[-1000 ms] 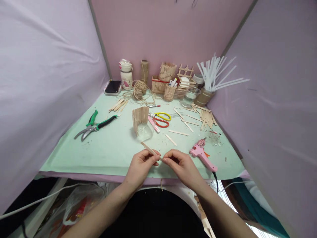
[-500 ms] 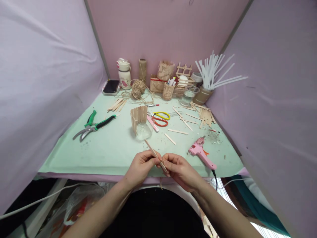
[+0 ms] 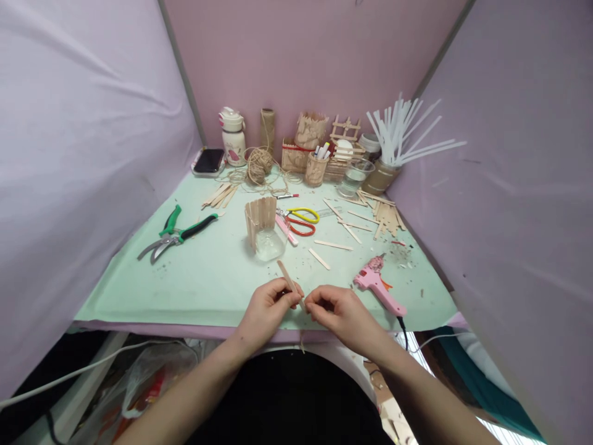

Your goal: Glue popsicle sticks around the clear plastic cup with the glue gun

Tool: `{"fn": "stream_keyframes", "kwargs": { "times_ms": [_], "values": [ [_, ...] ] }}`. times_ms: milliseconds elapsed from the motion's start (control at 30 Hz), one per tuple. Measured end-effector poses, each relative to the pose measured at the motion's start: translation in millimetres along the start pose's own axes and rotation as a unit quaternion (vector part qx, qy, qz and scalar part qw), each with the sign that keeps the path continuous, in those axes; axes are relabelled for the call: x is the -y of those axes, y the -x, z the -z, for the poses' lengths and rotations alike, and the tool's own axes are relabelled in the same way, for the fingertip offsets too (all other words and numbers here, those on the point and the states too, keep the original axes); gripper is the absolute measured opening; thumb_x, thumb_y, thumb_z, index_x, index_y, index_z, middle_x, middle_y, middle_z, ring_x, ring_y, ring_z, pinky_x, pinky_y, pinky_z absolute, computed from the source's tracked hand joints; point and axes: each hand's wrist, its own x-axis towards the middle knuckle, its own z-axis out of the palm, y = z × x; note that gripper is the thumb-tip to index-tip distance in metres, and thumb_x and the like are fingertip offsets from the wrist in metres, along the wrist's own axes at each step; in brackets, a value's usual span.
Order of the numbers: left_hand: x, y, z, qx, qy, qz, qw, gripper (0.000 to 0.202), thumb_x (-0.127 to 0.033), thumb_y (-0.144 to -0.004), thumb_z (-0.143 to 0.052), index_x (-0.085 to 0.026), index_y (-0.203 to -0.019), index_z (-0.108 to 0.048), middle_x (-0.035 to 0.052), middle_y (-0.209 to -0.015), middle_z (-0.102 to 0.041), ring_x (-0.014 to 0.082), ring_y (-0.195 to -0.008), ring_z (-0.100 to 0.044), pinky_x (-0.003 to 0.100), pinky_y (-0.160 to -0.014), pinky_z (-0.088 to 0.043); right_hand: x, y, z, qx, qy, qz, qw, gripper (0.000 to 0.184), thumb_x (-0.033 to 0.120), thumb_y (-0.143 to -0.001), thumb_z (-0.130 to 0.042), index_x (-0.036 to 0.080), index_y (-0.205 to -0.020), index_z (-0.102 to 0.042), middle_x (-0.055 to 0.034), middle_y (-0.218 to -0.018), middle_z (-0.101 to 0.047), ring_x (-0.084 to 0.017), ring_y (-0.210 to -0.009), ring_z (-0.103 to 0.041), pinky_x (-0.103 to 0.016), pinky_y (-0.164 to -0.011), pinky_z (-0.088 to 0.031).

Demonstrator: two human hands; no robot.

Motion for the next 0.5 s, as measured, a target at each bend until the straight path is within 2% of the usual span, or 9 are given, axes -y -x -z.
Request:
{"fn": "stream_keyframes", "kwargs": {
  "times_ms": [233, 433, 500],
  "values": [
    [2, 0, 3.3, 0.038, -0.013, -0.031, 0.999, 0.009, -0.018, -0.078, -0.059, -0.015, -0.073, -0.066, 0.0006, -0.072, -0.065, 0.0133, -0.070, -0.058, 0.024, -0.069, -0.045, -5, 0, -5, -0.022, -0.033, 0.016, 0.999, 0.008, 0.016, -0.074, -0.054, 0.018, -0.066, -0.054, 0.0051, -0.062, -0.053, -0.008, -0.058, -0.043, -0.021, -0.055, -0.033],
    [0, 2, 9.4, 0.103, 0.027, -0.135, 0.985, 0.014, -0.015, -0.083, -0.060, -0.016, -0.072, -0.069, 0.0024, -0.072, -0.065, 0.0145, -0.073, -0.060, 0.026, -0.073, -0.047, -5, -1, -13, 0.004, -0.139, -0.047, 0.989, 0.009, 0.023, -0.073, -0.056, 0.020, -0.069, -0.050, 0.0060, -0.060, -0.049, -0.009, -0.055, -0.041, -0.022, -0.053, -0.034],
    [0, 1, 11.5, 0.101, 0.065, -0.148, 0.982, 0.014, -0.016, -0.084, -0.063, -0.017, -0.071, -0.069, 0.0023, -0.072, -0.064, 0.0141, -0.072, -0.059, 0.026, -0.072, -0.047, -1, 2, -11, 0.012, -0.180, -0.064, 0.981, 0.010, 0.026, -0.078, -0.054, 0.020, -0.072, -0.049, 0.0048, -0.063, -0.053, -0.010, -0.055, -0.046, -0.023, -0.055, -0.038]
  ]
}}
